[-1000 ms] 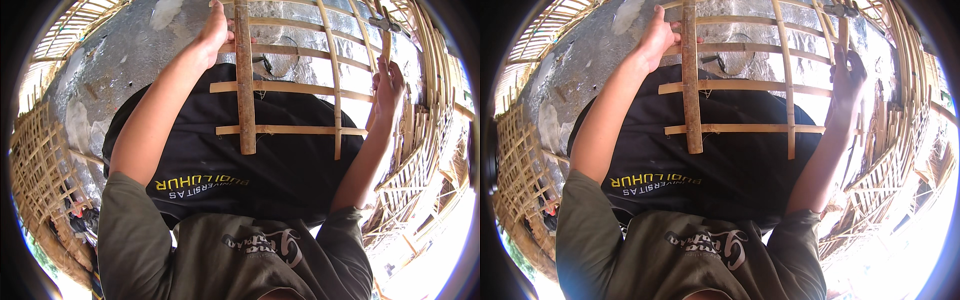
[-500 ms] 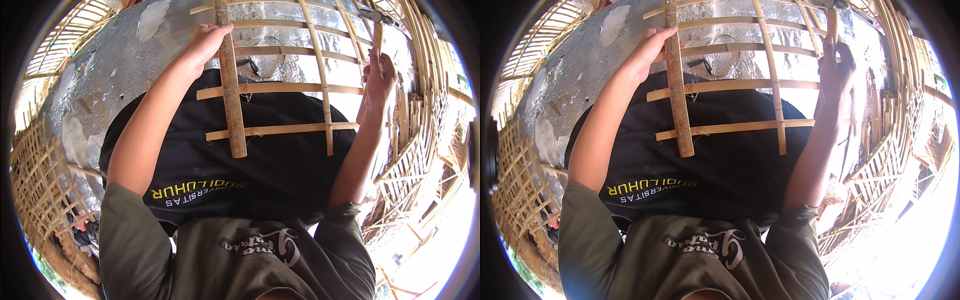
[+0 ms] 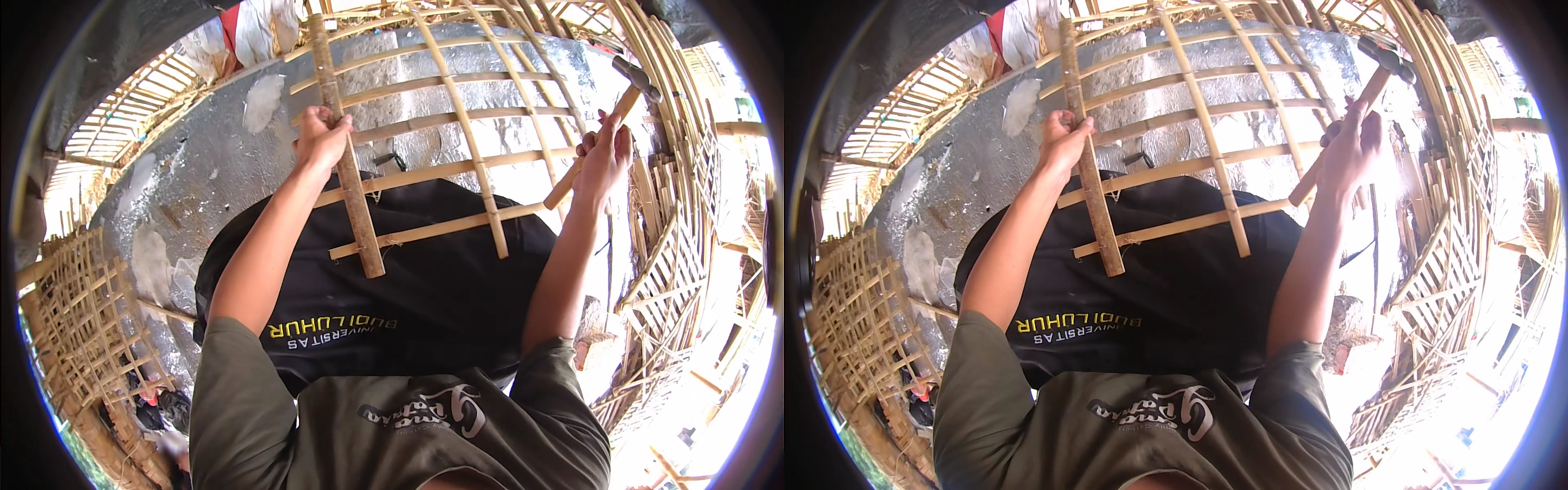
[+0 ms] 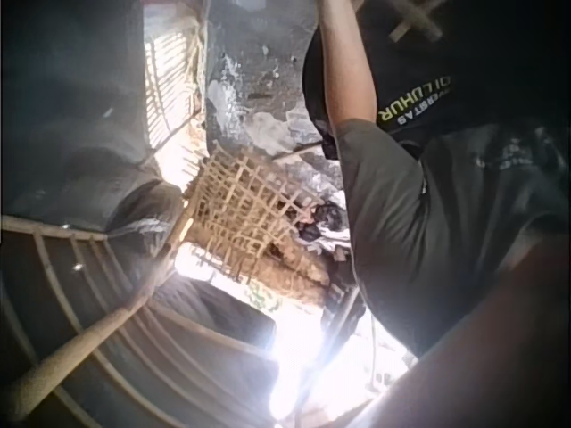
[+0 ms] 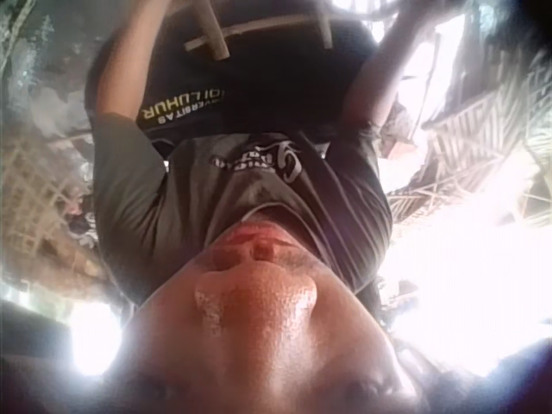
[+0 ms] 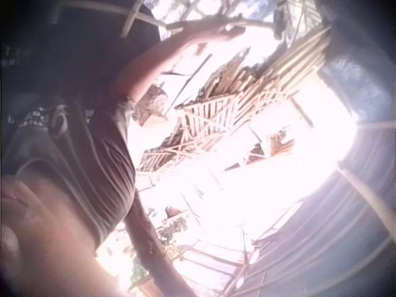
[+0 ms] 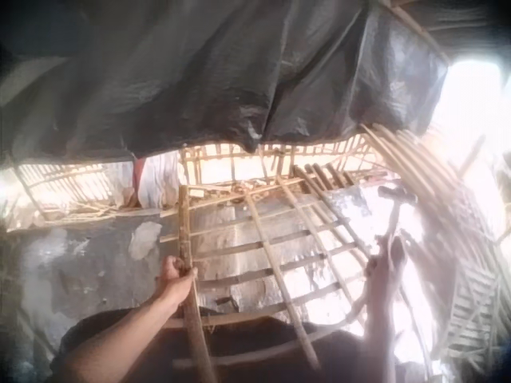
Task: The person constructs a wooden lattice by positioning thin bamboo slats and securing them together with a hammer and small nails.
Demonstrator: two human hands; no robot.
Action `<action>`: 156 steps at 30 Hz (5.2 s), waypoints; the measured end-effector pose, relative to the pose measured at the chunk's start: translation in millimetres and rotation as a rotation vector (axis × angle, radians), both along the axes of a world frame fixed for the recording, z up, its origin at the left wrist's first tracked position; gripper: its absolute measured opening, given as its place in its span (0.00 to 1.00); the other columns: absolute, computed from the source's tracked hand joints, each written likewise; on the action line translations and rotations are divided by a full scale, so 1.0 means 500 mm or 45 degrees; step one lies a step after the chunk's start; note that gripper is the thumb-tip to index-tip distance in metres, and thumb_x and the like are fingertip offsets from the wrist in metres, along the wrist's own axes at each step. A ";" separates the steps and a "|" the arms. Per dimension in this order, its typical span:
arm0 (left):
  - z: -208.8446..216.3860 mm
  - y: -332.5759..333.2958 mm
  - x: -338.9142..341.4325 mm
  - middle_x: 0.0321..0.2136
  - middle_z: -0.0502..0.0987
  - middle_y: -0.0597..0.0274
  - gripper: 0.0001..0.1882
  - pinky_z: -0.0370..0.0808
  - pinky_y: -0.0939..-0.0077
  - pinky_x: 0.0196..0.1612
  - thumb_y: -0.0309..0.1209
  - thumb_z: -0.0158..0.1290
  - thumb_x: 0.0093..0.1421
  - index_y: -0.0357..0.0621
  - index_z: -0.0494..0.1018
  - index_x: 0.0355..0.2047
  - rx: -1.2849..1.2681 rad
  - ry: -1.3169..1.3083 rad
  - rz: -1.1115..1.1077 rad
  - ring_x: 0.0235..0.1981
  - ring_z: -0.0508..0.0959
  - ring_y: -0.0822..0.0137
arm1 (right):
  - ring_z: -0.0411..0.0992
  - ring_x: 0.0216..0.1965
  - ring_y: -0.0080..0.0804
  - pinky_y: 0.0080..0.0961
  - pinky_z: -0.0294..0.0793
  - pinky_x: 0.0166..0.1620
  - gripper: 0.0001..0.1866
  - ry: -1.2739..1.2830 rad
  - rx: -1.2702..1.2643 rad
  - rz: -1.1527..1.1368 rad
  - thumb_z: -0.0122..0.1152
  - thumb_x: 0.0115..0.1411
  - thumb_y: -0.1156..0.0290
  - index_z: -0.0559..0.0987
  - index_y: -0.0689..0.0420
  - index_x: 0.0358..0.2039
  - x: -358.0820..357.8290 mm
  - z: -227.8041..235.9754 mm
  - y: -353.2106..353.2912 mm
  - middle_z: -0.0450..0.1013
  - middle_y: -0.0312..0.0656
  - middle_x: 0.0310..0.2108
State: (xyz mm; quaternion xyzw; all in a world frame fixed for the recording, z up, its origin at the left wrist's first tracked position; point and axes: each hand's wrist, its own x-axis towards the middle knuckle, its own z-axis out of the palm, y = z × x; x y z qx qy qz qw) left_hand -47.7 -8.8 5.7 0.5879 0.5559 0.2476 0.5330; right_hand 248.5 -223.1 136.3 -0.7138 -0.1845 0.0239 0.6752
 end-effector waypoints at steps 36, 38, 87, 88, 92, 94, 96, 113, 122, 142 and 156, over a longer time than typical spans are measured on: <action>0.012 0.193 -0.138 0.34 0.81 0.64 0.32 0.60 0.51 0.56 0.68 0.57 0.50 0.54 0.71 0.37 0.785 1.059 0.173 0.39 0.81 0.55 | 0.64 0.22 0.33 0.34 0.66 0.30 0.17 -0.116 0.006 0.093 0.55 0.69 0.61 0.75 0.64 0.31 -0.050 -0.001 0.043 0.69 0.46 0.20; -0.008 0.191 -0.143 0.35 0.82 0.63 0.32 0.61 0.51 0.55 0.68 0.57 0.50 0.54 0.71 0.37 0.815 1.021 0.191 0.39 0.81 0.54 | 0.64 0.22 0.30 0.33 0.66 0.30 0.17 -0.068 0.024 0.142 0.55 0.69 0.61 0.75 0.64 0.31 -0.048 -0.022 0.060 0.69 0.44 0.19; 0.086 -0.057 0.111 0.19 0.79 0.47 0.18 0.78 0.50 0.28 0.46 0.47 0.68 0.44 0.72 0.30 1.244 0.759 0.212 0.22 0.81 0.44 | 0.63 0.20 0.21 0.26 0.62 0.25 0.19 -0.104 0.047 0.097 0.51 0.72 0.59 0.76 0.63 0.33 -0.027 -0.039 0.054 0.67 0.36 0.19; 0.112 -0.038 0.104 0.19 0.79 0.48 0.18 0.77 0.50 0.28 0.46 0.47 0.68 0.45 0.72 0.30 1.289 0.760 0.196 0.21 0.80 0.44 | 0.62 0.20 0.20 0.25 0.61 0.25 0.18 -0.110 0.080 0.081 0.51 0.72 0.59 0.76 0.62 0.34 -0.020 -0.039 0.049 0.66 0.35 0.19; 0.215 0.034 0.059 0.18 0.79 0.49 0.18 0.76 0.50 0.27 0.46 0.48 0.67 0.46 0.72 0.29 1.471 0.769 0.181 0.20 0.80 0.44 | 0.60 0.16 0.16 0.21 0.57 0.21 0.18 -0.166 0.205 -0.004 0.49 0.73 0.59 0.76 0.61 0.33 -0.028 0.003 0.031 0.63 0.31 0.14; 0.268 0.063 0.030 0.17 0.78 0.50 0.18 0.76 0.50 0.26 0.46 0.49 0.67 0.47 0.72 0.28 1.584 0.713 0.179 0.20 0.80 0.44 | 0.60 0.15 0.16 0.21 0.57 0.20 0.18 -0.202 0.233 -0.041 0.49 0.73 0.60 0.76 0.61 0.33 -0.018 -0.002 0.027 0.62 0.30 0.13; 0.331 0.078 -0.001 0.17 0.78 0.50 0.17 0.76 0.51 0.26 0.46 0.50 0.66 0.47 0.72 0.27 1.607 0.695 0.146 0.20 0.80 0.45 | 0.60 0.15 0.17 0.22 0.57 0.20 0.18 -0.191 0.223 -0.067 0.48 0.73 0.60 0.76 0.61 0.32 -0.014 -0.001 0.023 0.62 0.31 0.13; 0.606 0.120 -0.219 0.23 0.80 0.54 0.11 0.74 0.56 0.28 0.39 0.56 0.64 0.44 0.73 0.33 1.871 0.842 -0.631 0.26 0.80 0.47 | 0.76 0.49 0.58 0.44 0.80 0.48 0.18 -0.298 -1.557 0.190 0.52 0.65 0.64 0.78 0.62 0.49 0.030 -0.257 0.033 0.68 0.62 0.53; 0.671 0.110 -0.255 0.20 0.77 0.55 0.13 0.74 0.58 0.31 0.40 0.57 0.63 0.44 0.71 0.31 2.084 0.958 -0.750 0.24 0.78 0.49 | 0.67 0.61 0.54 0.61 0.66 0.58 0.27 -0.061 -1.791 0.251 0.55 0.64 0.60 0.68 0.53 0.62 -0.014 -0.238 0.034 0.65 0.51 0.60; 0.634 0.115 -0.297 0.19 0.74 0.55 0.14 0.71 0.59 0.32 0.38 0.60 0.60 0.41 0.70 0.29 2.124 0.918 -1.055 0.26 0.75 0.52 | 0.80 0.47 0.39 0.32 0.79 0.47 0.31 -0.431 -0.311 0.854 0.69 0.58 0.52 0.74 0.63 0.51 -0.151 0.030 0.134 0.80 0.54 0.42; 0.559 0.234 -0.224 0.25 0.77 0.48 0.16 0.65 0.53 0.61 0.42 0.54 0.65 0.39 0.70 0.35 2.008 1.142 -1.163 0.36 0.77 0.47 | 0.74 0.26 0.23 0.26 0.73 0.31 0.17 -0.136 -0.212 1.075 0.55 0.70 0.61 0.72 0.62 0.31 -0.187 -0.124 0.205 0.77 0.39 0.24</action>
